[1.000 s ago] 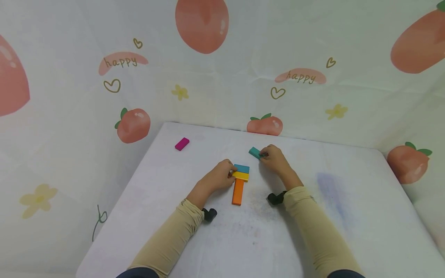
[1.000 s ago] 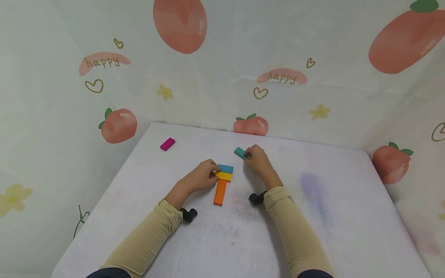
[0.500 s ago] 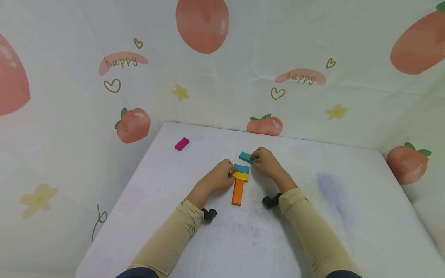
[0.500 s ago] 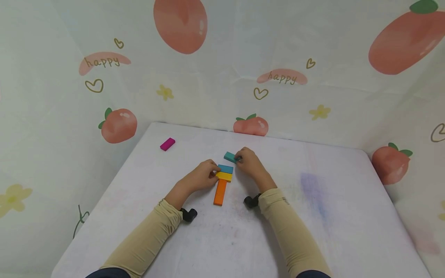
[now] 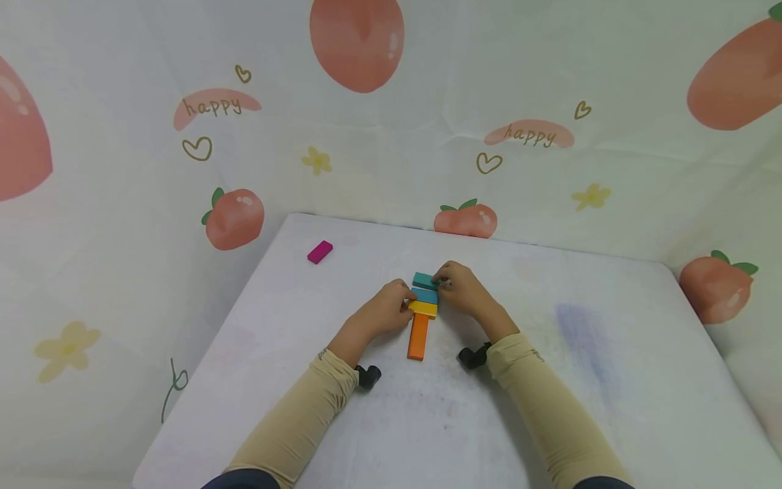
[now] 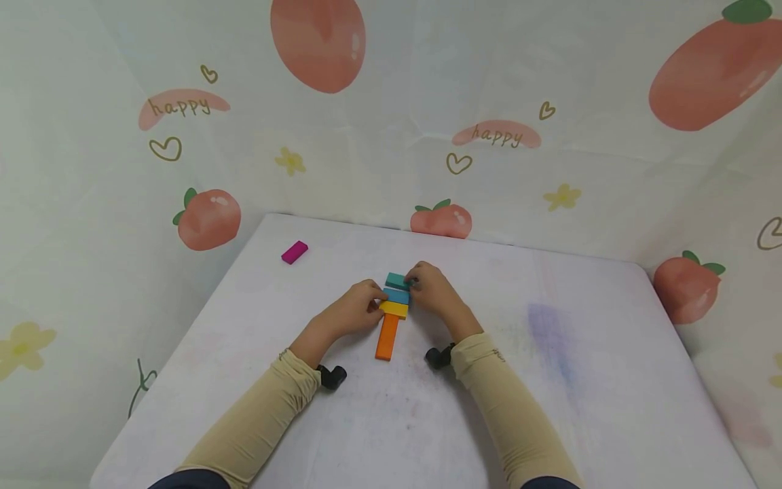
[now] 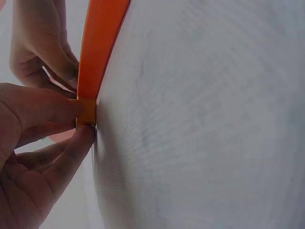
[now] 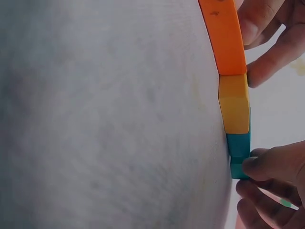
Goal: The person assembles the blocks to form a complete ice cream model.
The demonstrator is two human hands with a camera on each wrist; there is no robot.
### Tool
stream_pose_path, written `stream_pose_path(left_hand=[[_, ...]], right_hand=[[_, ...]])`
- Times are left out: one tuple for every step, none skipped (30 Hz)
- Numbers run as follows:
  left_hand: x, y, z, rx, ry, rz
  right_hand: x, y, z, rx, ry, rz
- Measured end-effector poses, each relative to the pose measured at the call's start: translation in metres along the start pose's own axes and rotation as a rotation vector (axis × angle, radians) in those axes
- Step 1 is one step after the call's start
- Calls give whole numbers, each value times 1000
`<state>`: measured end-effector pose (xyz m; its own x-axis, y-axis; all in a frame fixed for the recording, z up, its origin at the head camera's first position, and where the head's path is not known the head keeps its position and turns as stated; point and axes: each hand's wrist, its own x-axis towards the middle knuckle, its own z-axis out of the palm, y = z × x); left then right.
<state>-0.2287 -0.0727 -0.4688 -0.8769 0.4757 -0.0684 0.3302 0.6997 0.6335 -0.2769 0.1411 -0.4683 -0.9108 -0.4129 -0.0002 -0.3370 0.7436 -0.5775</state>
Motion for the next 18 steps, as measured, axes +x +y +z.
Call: stream_pose_path(left_hand=[[0,0,0,1,-1,2],[0,0,0,1,-1,4],[0,1,-1,2,-2,5],[0,1,-1,1,-2,7],[-1,1,-1,-1,-4,7],[-1,1,-1,-2,-5,6],[-1,1,-1,-3,-7,6],[-1,2,-1,-3,-8,6],[-1,1,-1,-3,-7,6],[-1,1,-1,-4,-7,5],[-1,1,-1,-4,-8,4],[0,1,-1,-2,-7,5],[0,1,-1,-2,-5,6],[0,1,0,-1,-3,6],[0,1,0,-1,-2,6],[0,1,0,-3,-1,5],[0,1,0,-3,-2,4],[0,1,0,-3,-2,2]], right_hand=[[-1,-1,0,-2,-1,-8],[-1,-1,0,-3,-1,-15],[-1,-1,0,-6,-1,-21],[-2,-2,0,-8,0,-31],[-2,-2,0,-9,2,-34],[-2,-2,0,-11,3,-38],[-3,-2,0,-14,5,-42],[-3,-2,0,-15,6,-45],[-3,-2,0,-17,7,-47],[-3,-3,1,-18,7,-47],[-3,-3,1,-18,8,-45],[-3,-3,1,-18,7,-45],[-3,-3,1,-19,7,-45],[-3,-3,1,-20,7,-45],[-3,-3,1,-24,7,-45],[-3,-3,1,-28,7,-46],[-3,-3,1,-34,8,-49],[-3,-3,2,-40,7,-53]])
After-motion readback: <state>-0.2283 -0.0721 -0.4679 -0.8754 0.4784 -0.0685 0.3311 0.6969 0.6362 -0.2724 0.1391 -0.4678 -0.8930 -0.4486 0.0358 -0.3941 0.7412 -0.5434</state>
